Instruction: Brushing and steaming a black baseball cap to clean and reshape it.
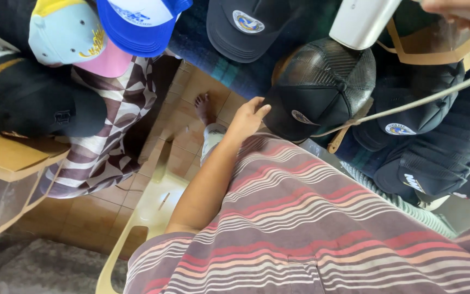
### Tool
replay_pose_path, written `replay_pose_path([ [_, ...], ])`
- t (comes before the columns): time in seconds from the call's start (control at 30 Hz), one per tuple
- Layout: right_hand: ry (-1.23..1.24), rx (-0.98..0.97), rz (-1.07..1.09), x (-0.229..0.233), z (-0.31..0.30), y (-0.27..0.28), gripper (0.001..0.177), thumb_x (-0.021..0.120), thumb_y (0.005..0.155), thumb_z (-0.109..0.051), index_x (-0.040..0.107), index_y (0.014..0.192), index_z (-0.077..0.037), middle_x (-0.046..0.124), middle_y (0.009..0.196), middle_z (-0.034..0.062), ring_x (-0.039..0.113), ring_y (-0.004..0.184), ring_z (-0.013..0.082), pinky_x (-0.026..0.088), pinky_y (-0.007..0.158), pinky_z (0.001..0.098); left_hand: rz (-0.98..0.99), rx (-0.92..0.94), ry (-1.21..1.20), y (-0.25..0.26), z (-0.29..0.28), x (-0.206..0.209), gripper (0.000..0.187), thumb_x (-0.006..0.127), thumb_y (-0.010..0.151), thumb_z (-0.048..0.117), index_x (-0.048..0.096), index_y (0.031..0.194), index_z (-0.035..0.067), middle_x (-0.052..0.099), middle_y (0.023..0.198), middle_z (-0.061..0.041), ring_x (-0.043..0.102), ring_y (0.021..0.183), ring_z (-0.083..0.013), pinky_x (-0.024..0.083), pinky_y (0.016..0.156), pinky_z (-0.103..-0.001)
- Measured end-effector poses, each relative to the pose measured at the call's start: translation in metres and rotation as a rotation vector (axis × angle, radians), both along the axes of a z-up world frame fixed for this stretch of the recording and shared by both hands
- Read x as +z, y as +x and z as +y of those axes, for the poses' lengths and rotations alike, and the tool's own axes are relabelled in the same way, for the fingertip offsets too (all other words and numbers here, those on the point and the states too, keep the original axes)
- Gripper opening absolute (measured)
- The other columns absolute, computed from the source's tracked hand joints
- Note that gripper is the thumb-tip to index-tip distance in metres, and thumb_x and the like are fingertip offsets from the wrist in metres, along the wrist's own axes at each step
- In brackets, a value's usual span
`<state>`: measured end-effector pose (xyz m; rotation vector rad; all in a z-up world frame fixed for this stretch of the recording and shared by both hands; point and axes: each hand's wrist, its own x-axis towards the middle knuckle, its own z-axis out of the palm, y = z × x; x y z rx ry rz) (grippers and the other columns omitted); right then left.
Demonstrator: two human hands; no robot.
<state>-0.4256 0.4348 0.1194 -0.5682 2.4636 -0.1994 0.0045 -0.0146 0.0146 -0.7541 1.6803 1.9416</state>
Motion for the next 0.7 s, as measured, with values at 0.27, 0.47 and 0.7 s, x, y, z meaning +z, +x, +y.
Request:
replay_pose_path([
  [0.27,-0.4,-0.259,0.066,0.152,-0.13,0.233,0.065,0.064,0.109,0.008,0.047,0.171,0.01,0.06,0.108,0.0296,0.057,0.06,0.0298,0.049,0.052,0.0391,-0.145,-0.194,-0.138,-0.013,-0.011,0.022,0.06,0.058,0.097,0.041,0.052,0.148,0.011,0.061,0.148,-0.007,0.063,0.128,-0.0214,0.043,0.111,-0.033],
  [0.47,-0.62,-0.695,0.067,0.119,-0.106,0.333,0.065,0.06,0.108,0.007,0.042,0.169,-0.005,0.058,0.106,0.0203,0.057,0.066,0.022,0.052,0.06,0.0318,0.106,0.052,-0.074,-0.03,-0.005,0.004,0.047,0.054,0.102,0.042,0.059,0.143,0.019,0.063,0.13,0.001,0.058,0.12,-0.0102,0.045,0.101,-0.03],
  [0.7,-1.13,-1.306,-0.226,0.01,-0.088,0.431,0.063,0.056,0.104,-0.011,0.036,0.163,-0.01,0.056,0.082,0.0126,0.056,0.055,0.0155,0.049,0.049,0.0259,0.804,-0.076,-0.53,-0.087,0.032,0.126,0.047,0.06,0.112,0.038,0.048,0.153,0.018,0.042,0.162,-0.01,0.043,0.155,-0.027,0.041,0.131,-0.043],
])
